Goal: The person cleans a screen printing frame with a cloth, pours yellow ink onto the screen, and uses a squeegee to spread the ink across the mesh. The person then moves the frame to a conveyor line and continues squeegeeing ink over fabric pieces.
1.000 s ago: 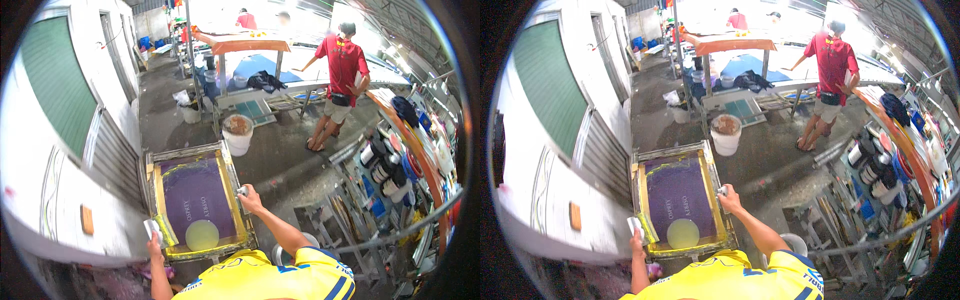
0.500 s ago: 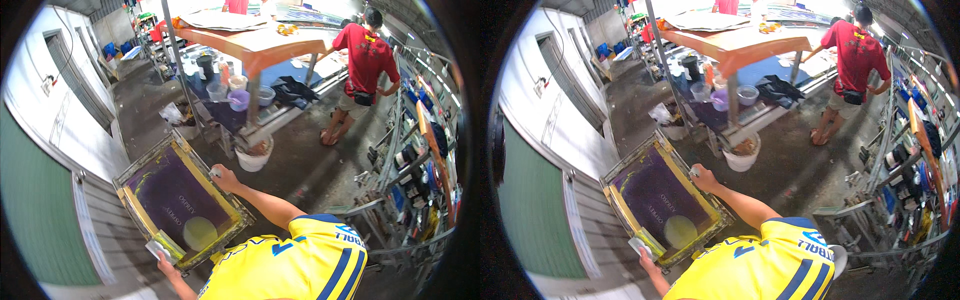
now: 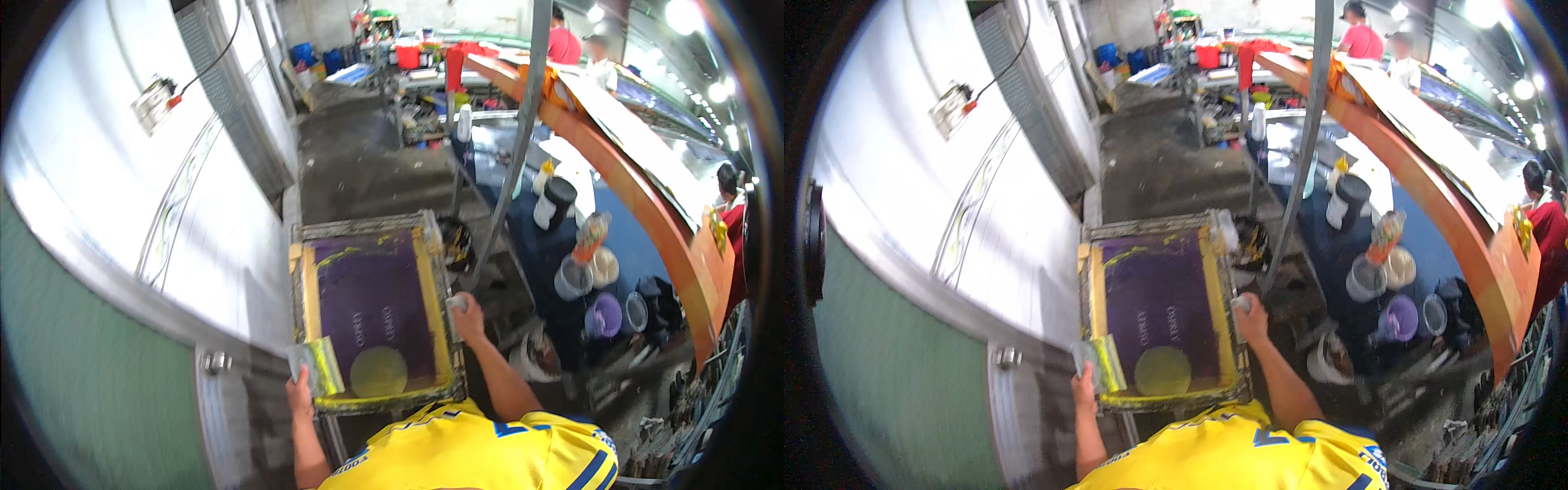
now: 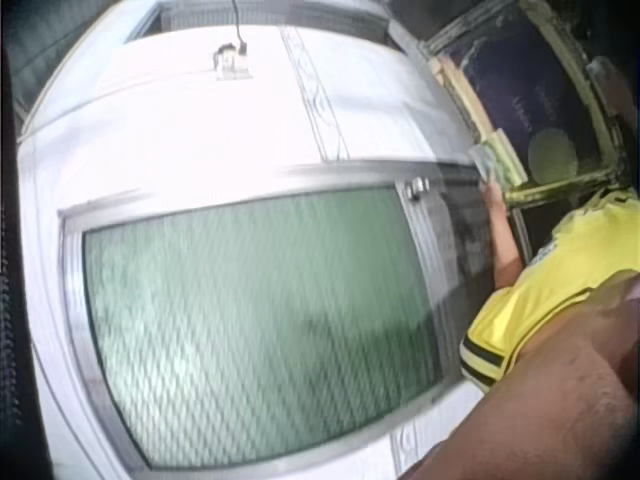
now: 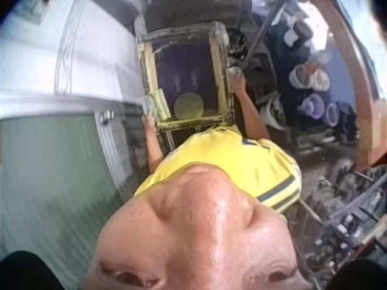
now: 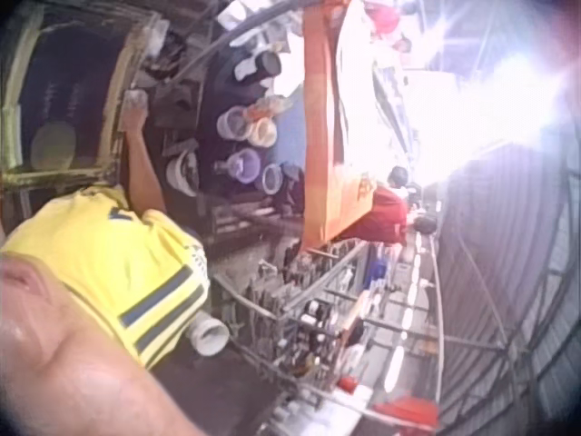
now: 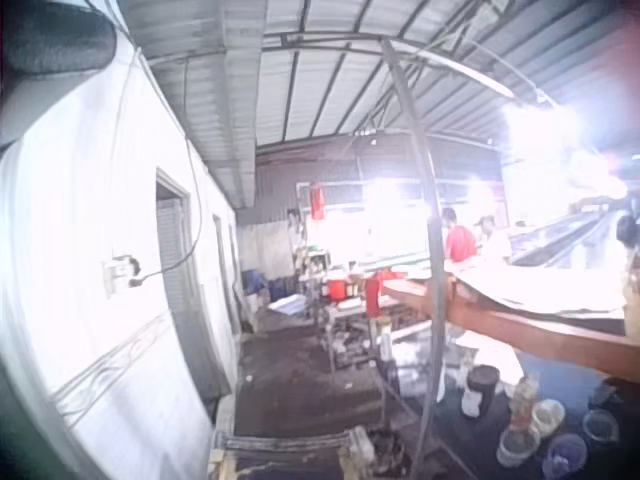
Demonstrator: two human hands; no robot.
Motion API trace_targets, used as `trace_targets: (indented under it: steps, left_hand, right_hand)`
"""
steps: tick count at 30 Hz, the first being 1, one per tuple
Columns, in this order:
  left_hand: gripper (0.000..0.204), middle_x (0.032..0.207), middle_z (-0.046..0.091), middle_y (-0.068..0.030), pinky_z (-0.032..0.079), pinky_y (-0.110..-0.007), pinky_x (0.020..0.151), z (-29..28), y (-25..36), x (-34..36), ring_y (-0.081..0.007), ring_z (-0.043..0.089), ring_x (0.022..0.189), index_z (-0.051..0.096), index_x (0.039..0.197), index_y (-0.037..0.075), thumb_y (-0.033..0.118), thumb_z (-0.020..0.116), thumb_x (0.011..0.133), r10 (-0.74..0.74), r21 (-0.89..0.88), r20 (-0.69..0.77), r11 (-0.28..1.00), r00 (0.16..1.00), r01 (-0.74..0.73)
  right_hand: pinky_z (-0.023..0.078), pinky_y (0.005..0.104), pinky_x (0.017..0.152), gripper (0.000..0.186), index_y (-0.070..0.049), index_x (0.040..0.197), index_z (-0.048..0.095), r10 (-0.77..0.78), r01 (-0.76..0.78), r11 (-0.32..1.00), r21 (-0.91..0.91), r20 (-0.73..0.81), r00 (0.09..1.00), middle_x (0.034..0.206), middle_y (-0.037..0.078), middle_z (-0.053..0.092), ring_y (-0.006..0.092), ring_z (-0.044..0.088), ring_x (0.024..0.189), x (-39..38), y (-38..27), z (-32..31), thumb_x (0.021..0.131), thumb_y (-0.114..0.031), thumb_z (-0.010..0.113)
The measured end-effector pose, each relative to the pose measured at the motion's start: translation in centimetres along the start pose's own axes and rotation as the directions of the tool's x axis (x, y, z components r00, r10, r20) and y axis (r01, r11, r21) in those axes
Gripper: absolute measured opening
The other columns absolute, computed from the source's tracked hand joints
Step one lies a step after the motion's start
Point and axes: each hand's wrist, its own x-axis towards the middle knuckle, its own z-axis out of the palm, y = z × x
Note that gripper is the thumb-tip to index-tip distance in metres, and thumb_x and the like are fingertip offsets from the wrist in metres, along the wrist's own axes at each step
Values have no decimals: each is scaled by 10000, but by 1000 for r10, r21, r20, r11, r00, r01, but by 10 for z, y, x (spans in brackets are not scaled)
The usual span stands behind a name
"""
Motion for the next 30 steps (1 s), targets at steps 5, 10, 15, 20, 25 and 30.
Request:
trace_targets:
  steps: [5,10,15,20,25,30]
  left_hand:
    - [492,1200,614,-112,442,-354,944,42,62,147,-196,585,1074,556,1228,-72,309,668,939,25,-1,-87,1000,996,-25]
    - [515,1194,614,-125,443,-378,928,90,72,287,-203,582,1045,548,1240,-81,308,676,927,-46,97,-100,994,994,55]
    - [490,1164,640,-122,478,-353,903,148,108,445,-198,604,1053,581,1240,-83,314,636,957,154,-62,29,986,988,-152]
    - [535,1188,633,-120,475,-344,923,178,148,629,-201,608,1065,562,1252,-92,357,623,967,113,27,96,993,989,-116]
    - [564,1177,637,-111,483,-353,917,227,208,742,-206,614,1051,551,1274,-83,375,639,956,52,3,201,999,978,-54]
    - [497,1151,651,-113,485,-357,911,303,215,841,-211,624,1031,585,1246,-64,324,664,945,31,55,328,997,944,-52]
  right_hand:
    - [481,425,914,397,-95,1229,584,-19,19,1000,18,3,1000,1151,172,651,351,623,1103,142,-65,76,880,-259,677]
    - [493,440,886,404,-91,1209,575,-64,65,998,-15,10,998,1125,186,651,367,637,1059,264,-93,133,864,-267,691]
    - [495,450,901,447,-72,1238,556,-159,157,987,-26,-88,983,1134,215,654,391,630,1081,383,-117,239,866,-280,690]
    - [497,437,873,453,-30,1220,554,69,-66,998,22,-155,985,1104,214,659,370,640,1049,475,-177,323,885,-305,688]
    - [505,420,852,413,-33,1143,576,135,-119,989,83,-219,966,1042,209,671,371,648,1024,552,-209,361,872,-322,696]
    - [505,402,850,361,-39,1107,594,268,-232,963,139,-374,888,1034,154,681,302,663,977,629,-191,404,877,-302,688]
